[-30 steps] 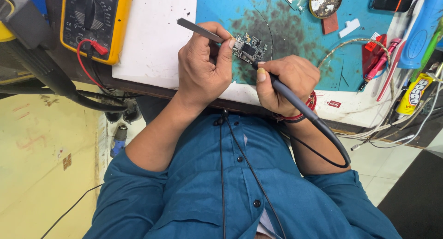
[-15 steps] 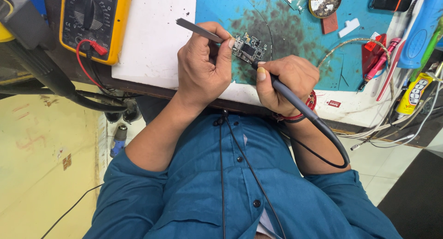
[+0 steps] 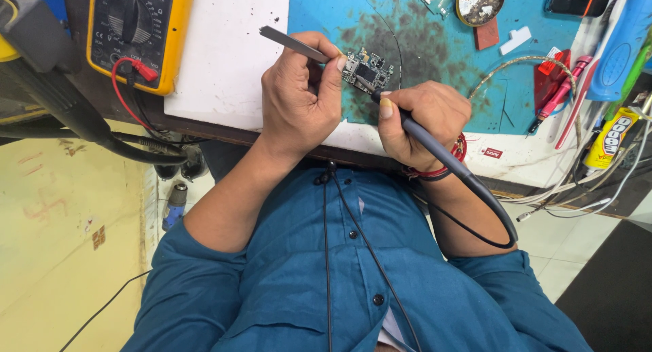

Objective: The person solders components on a small circuit board at a repair workbench. They hold the board with tweezers in one hand and a soldering iron in the other, dip the iron in a soldering flux tin, and work on the board's contacts, steadying the board with a metal file-like tool.

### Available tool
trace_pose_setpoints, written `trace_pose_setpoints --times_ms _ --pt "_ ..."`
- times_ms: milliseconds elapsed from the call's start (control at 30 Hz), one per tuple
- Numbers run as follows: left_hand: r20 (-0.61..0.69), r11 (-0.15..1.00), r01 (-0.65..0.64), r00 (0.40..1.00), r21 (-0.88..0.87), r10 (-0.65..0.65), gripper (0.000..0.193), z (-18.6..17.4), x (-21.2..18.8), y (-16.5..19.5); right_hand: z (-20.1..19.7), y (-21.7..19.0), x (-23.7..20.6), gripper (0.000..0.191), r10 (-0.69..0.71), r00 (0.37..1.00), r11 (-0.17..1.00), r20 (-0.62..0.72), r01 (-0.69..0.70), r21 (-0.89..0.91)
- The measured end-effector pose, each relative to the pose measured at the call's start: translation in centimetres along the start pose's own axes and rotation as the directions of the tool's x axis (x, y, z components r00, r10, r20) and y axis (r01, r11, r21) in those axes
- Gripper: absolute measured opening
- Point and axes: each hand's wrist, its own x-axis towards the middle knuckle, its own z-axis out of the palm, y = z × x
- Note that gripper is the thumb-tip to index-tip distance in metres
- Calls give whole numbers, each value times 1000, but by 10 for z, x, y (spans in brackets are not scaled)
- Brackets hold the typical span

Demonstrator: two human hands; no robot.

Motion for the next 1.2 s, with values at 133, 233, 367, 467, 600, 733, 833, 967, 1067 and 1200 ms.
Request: trace_pose_setpoints --times_ms 133,233,367,467,600,733,833,967,1067,1200 --pt "5 1000 3 1000 8 -3 9 0 0 0 0 -1 0 10 0 1000 1000 4 0 -7" --pt "5 1000 4 1000 -3 -4 10 0 0 0 0 0 1 8 -5 1000 1000 7 5 -10" --pt "3 1000 -6 1000 1 6 10 0 1 -1 0 0 1 10 0 1000 1000 8 0 -6" --pt "3 1000 -8 1000 -6 8 10 0 1 0 -1 0 1 9 -1 1000 1000 8 1 -6" --pt "1 1000 3 1000 -2 -3 10 0 0 1 0 -1 0 9 2 1000 1000 9 -2 -1" --pt "-1 1000 -5 1000 0 5 10 0 1 1 0 0 0 8 3 1000 1000 5 -3 3" --pt "3 1000 10 1000 -2 -10 10 0 0 1 0 0 -1 9 7 1000 1000 7 -7 -1" --pt "-2 1000 4 1000 -2 -4 10 1 -1 1 -1 0 -1 8 9 1000 1000 13 -9 2" --pt "-4 1000 1 1000 1 -1 10 0 -1 1 0 0 -2 9 8 1000 1000 10 -8 4" --pt "2 1000 4 1000 -5 -4 10 1 -1 1 0 0 -2 9 10 1000 1000 12 -10 5"
